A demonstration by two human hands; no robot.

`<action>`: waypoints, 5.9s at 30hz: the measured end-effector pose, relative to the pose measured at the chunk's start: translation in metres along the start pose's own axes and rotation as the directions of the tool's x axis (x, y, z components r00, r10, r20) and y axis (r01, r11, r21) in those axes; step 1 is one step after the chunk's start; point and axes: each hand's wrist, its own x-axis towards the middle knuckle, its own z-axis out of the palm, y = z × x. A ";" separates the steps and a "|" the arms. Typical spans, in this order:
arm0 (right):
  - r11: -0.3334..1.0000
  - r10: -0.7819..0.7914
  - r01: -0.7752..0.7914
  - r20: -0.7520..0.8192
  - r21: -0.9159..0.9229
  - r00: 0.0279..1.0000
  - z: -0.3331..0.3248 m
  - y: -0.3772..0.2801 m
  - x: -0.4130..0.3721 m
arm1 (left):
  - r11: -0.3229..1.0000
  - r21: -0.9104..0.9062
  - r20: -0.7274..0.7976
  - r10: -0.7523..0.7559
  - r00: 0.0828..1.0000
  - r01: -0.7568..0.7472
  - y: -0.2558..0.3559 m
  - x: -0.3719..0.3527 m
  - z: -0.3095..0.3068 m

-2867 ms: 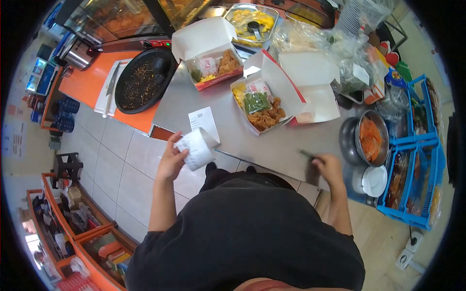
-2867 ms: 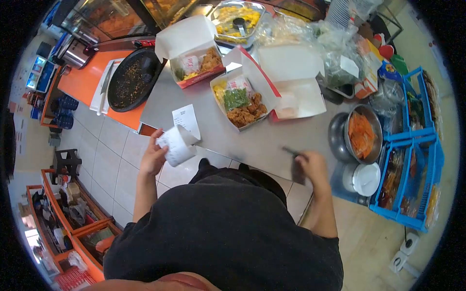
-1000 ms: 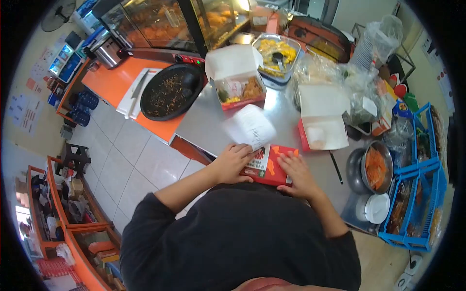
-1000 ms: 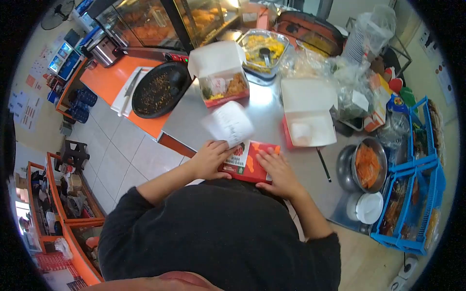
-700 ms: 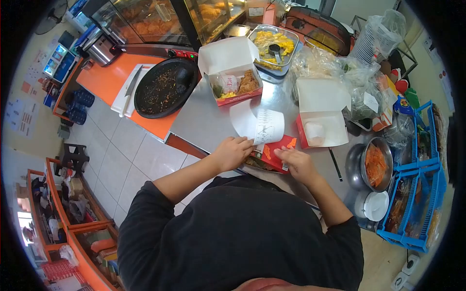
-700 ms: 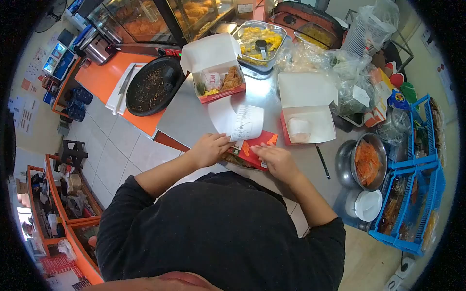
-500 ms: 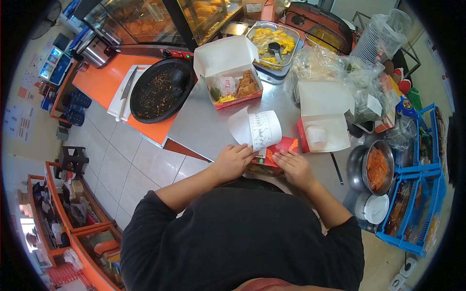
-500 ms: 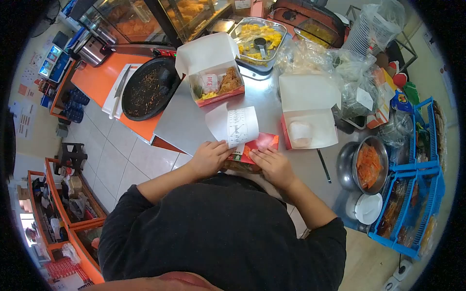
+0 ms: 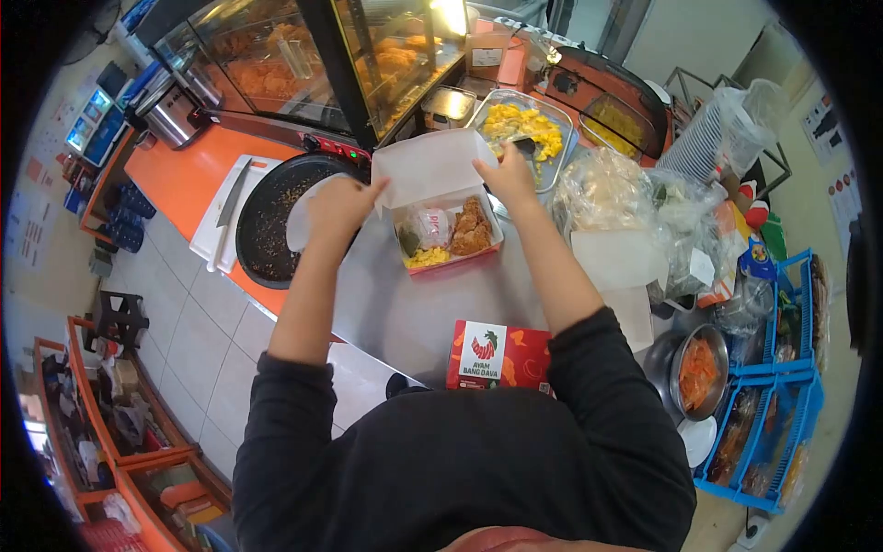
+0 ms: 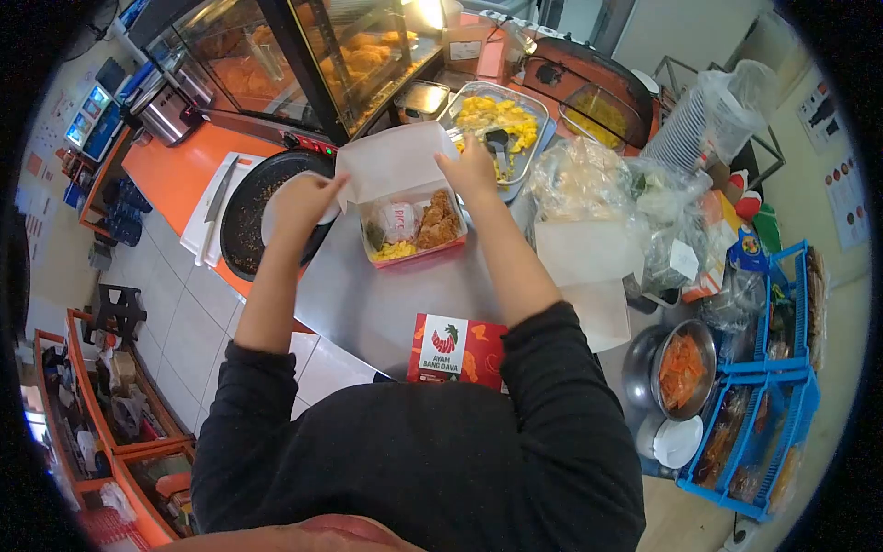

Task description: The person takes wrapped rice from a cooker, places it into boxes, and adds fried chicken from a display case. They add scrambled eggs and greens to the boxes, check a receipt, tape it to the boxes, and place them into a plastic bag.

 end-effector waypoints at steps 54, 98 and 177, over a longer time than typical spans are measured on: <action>0.856 -0.265 0.508 0.761 -0.096 0.592 -0.008 -0.040 -0.064 | 0.873 -0.434 -0.273 0.109 0.956 -0.223 0.016 -0.061 0.051; 0.380 -0.630 -0.910 0.767 0.167 -0.122 -0.018 -0.351 -0.593 | -0.383 -0.861 0.001 -0.661 0.750 -0.336 -0.337 -0.707 0.040; -0.321 -0.529 0.489 0.275 0.811 -0.803 0.517 -0.269 -1.414 | -0.555 -0.223 0.396 -0.803 -0.446 0.801 -0.609 -1.035 0.766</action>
